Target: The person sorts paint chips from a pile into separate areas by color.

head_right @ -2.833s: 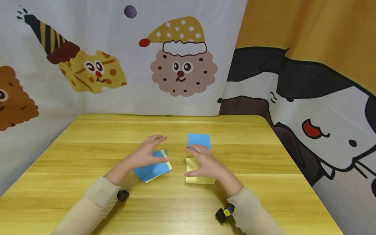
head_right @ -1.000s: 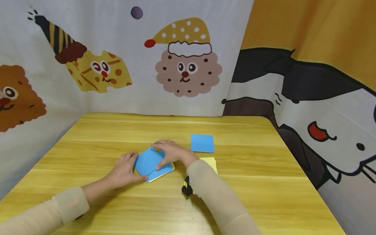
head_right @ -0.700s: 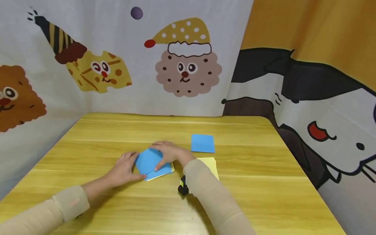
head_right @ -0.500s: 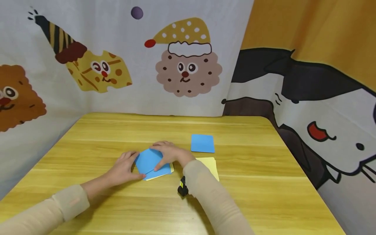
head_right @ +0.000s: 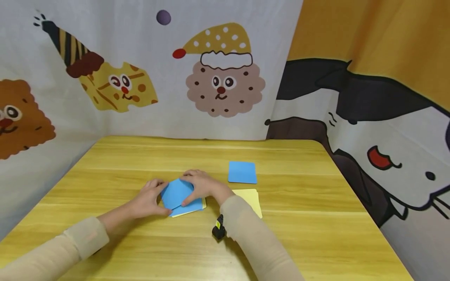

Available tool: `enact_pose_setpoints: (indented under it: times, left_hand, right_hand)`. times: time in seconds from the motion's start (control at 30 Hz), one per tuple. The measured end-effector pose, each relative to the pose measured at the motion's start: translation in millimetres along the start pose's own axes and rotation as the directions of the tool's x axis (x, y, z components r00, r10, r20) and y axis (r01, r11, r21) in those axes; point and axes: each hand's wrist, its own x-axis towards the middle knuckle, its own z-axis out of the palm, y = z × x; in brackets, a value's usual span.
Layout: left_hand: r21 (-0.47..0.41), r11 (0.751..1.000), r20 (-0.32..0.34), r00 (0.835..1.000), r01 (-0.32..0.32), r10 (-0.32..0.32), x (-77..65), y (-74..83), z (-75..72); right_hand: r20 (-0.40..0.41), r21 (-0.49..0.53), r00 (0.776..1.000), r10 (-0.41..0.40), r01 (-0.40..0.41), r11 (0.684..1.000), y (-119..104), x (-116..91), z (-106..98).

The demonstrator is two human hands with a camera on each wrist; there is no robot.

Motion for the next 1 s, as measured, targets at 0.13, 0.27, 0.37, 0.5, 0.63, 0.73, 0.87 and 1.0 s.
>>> enact_pose_setpoints:
  times: [0.13, 0.27, 0.37, 0.5, 0.63, 0.73, 0.87, 1.0]
  left_hand:
    - [-0.01, 1.0, -0.009, 1.0, -0.025, 0.025, 3.9, -0.7, -2.2]
    - [-0.05, 0.997, -0.015, 0.998, -0.055, 0.055, 9.0, 2.6, -7.0]
    - [-0.063, 0.995, -0.016, 0.997, -0.08, 0.079, 12.8, 7.2, -10.7]
    - [-0.053, 0.995, -0.009, 0.996, -0.089, 0.088, 18.5, 13.8, -13.5]
    - [-0.038, 0.995, 0.01, 0.996, -0.088, 0.089, 28.0, 21.1, -13.4]
    - [-0.03, 0.995, 0.022, 0.995, -0.1, 0.101, 36.2, 27.5, -12.9]
    - [-0.019, 0.993, 0.041, 0.992, -0.117, 0.118, 48.2, 37.5, -12.0]
    - [-0.024, 0.991, 0.059, 0.99, -0.128, 0.13, 62.1, 49.0, -10.9]
  right_hand:
    - [-0.04, 0.007, 0.999, -0.01, 0.01, 1.0, -2.7, -5.0, -1.2]
    - [-0.09, 0.021, 0.996, 0.004, -0.002, 1.0, -3.0, -11.4, -2.2]
    - [-0.125, 0.024, 0.992, 0.019, -0.016, 1.0, -1.1, -16.5, -1.9]
    - [-0.169, 0.031, 0.985, 0.027, -0.022, 0.999, 0.8, -25.1, -4.1]
    - [-0.205, 0.032, 0.978, 0.035, -0.029, 0.999, 5.7, -36.3, -8.4]
    - [-0.231, 0.025, 0.972, 0.041, -0.036, 0.999, 11.6, -45.0, -10.4]
    - [-0.273, 0.032, 0.961, 0.054, -0.047, 0.998, 20.1, -56.3, -12.9]
    - [-0.313, 0.042, 0.947, 0.077, -0.067, 0.997, 29.6, -68.8, -16.1]
